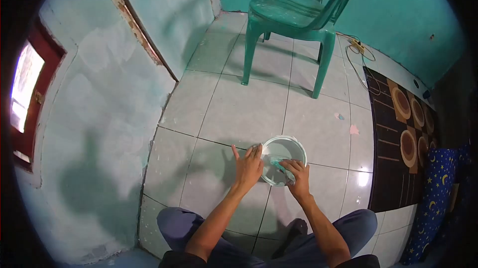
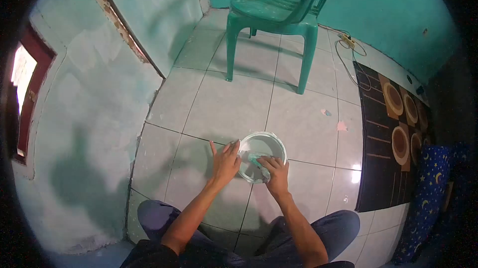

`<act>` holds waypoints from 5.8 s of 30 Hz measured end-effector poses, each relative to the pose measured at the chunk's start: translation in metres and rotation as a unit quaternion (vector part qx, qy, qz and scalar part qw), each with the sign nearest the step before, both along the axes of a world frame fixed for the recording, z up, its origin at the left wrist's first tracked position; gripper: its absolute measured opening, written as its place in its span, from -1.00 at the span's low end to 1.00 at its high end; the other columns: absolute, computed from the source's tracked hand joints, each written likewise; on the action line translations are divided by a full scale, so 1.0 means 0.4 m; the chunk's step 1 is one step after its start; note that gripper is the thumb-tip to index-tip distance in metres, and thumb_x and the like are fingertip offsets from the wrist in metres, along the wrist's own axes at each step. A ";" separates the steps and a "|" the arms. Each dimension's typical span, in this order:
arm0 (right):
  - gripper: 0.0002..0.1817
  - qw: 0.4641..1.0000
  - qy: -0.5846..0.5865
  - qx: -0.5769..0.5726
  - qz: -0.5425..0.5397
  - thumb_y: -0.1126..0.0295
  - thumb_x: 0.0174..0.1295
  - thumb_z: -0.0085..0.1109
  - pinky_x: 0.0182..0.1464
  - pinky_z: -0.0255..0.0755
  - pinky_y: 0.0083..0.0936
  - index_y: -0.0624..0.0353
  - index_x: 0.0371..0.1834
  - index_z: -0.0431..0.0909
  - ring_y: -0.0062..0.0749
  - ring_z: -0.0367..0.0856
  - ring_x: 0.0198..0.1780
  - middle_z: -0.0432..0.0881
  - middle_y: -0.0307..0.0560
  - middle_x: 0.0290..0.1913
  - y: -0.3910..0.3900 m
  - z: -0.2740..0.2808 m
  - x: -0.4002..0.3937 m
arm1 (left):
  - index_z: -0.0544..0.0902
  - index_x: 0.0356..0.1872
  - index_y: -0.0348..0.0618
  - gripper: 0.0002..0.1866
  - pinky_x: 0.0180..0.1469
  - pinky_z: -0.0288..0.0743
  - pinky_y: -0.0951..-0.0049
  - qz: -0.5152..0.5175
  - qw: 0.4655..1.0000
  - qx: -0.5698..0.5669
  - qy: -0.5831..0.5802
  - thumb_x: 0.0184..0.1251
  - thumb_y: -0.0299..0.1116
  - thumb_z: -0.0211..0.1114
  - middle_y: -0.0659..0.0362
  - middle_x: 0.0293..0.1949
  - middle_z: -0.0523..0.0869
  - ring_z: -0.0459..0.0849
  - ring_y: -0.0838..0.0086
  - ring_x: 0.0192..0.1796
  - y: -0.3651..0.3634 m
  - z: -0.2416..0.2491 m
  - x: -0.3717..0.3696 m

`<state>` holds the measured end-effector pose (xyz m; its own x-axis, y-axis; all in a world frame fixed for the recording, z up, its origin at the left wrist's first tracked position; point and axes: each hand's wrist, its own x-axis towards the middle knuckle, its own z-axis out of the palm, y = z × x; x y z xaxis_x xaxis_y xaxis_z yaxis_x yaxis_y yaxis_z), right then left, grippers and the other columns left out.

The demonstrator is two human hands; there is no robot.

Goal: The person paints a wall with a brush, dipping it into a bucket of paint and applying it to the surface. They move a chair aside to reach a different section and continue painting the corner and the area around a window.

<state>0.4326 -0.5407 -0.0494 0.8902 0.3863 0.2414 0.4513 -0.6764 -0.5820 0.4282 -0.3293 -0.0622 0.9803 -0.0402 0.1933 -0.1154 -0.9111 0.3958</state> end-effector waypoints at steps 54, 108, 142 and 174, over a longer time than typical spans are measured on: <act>-0.51 0.778 -0.158 -0.026 0.607 0.39 -0.02 0.48 0.50 0.03 0.25 -0.21 0.07 0.70 -0.33 0.62 0.24 0.74 -0.41 0.10 0.882 0.060 0.033 | 0.21 0.54 -0.33 -0.26 0.49 -0.62 -0.51 0.399 0.913 -0.071 0.038 0.48 -0.16 0.23 -0.05 0.57 0.27 0.27 0.10 0.58 0.655 0.005 -0.542; -0.51 0.703 -0.236 -0.041 0.669 0.40 0.12 0.44 0.32 0.16 0.09 -0.20 0.17 0.60 -0.30 0.54 0.36 0.58 -0.29 0.37 0.799 0.084 0.057 | 0.27 0.52 -0.31 -0.14 0.52 -0.59 -0.47 0.410 0.911 -0.030 0.038 0.30 -0.10 0.43 -0.01 0.56 0.33 0.21 0.04 0.61 0.580 0.039 -0.611; -0.34 0.693 -0.146 -0.084 0.701 0.43 0.10 0.38 0.40 0.37 -0.16 -0.03 0.36 0.51 -0.20 0.52 0.33 0.55 -0.14 0.32 0.784 0.077 0.016 | 0.17 0.52 -0.46 0.05 0.58 -0.47 -0.37 0.402 0.912 -0.014 0.080 0.22 0.09 0.43 -0.24 0.59 0.14 0.12 0.14 0.65 0.542 0.026 -0.595; -0.24 0.716 -0.146 -0.144 0.667 0.46 0.11 0.36 0.46 0.26 -0.16 -0.04 0.48 0.41 -0.12 0.42 0.42 0.46 -0.10 0.44 0.808 0.101 0.038 | 0.28 0.47 -0.46 0.03 0.52 -0.53 -0.52 0.446 0.894 0.011 0.040 0.13 0.07 0.51 -0.17 0.53 0.31 0.11 0.15 0.65 0.558 0.016 -0.524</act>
<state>0.4477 -0.2176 -0.0089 -0.3896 0.9175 0.0806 0.8820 0.3968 -0.2542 0.2187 -0.1062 -0.0558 0.6345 0.7620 0.1296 0.6893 -0.6337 0.3513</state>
